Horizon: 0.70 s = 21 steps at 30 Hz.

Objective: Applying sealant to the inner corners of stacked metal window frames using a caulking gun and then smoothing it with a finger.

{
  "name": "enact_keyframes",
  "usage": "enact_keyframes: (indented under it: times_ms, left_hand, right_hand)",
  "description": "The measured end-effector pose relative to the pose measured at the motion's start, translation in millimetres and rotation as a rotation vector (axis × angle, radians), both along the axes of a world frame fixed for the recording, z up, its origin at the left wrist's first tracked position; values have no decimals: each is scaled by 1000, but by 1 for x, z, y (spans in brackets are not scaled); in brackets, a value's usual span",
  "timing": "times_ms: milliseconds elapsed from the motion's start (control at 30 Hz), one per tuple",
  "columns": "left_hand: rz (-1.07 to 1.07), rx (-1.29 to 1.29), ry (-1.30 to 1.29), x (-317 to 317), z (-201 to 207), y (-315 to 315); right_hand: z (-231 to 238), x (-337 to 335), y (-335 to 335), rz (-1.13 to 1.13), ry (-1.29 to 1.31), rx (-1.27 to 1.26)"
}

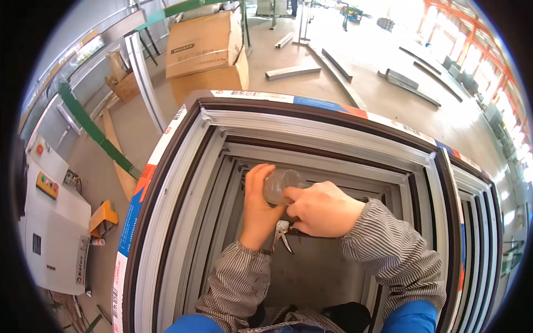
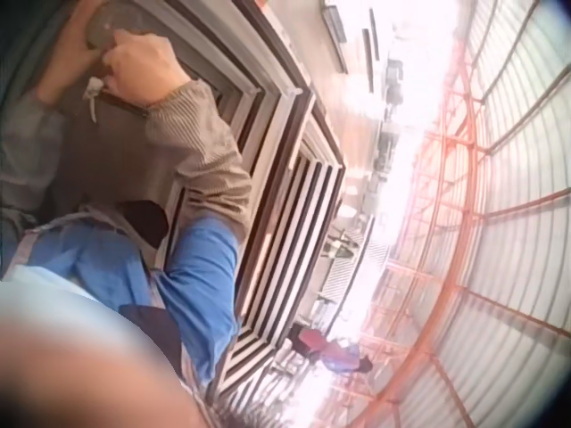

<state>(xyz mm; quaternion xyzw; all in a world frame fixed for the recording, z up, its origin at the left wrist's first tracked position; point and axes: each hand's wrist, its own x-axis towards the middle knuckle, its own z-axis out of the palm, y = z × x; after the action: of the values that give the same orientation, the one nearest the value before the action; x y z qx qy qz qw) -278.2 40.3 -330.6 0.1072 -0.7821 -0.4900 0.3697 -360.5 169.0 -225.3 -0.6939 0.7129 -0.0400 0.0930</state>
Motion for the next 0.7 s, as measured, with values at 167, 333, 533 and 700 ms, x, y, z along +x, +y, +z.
enact_keyframes:
  times_ms: [167,333,533,700]
  left_hand:
    - [109,137,32,1,-2,-16]
    - [166,250,70,19,14,-36]
    - [161,187,93,43,32,-45]
    - [135,216,146,49,35,-52]
  right_hand:
    - [21,-20,-11,-48,-386,-243]
    - [6,-37,-48,-325,-622,-484]
    - [-26,-37,-139,-16,-355,-534]
    - [-32,-37,-186,-73,-304,-486]
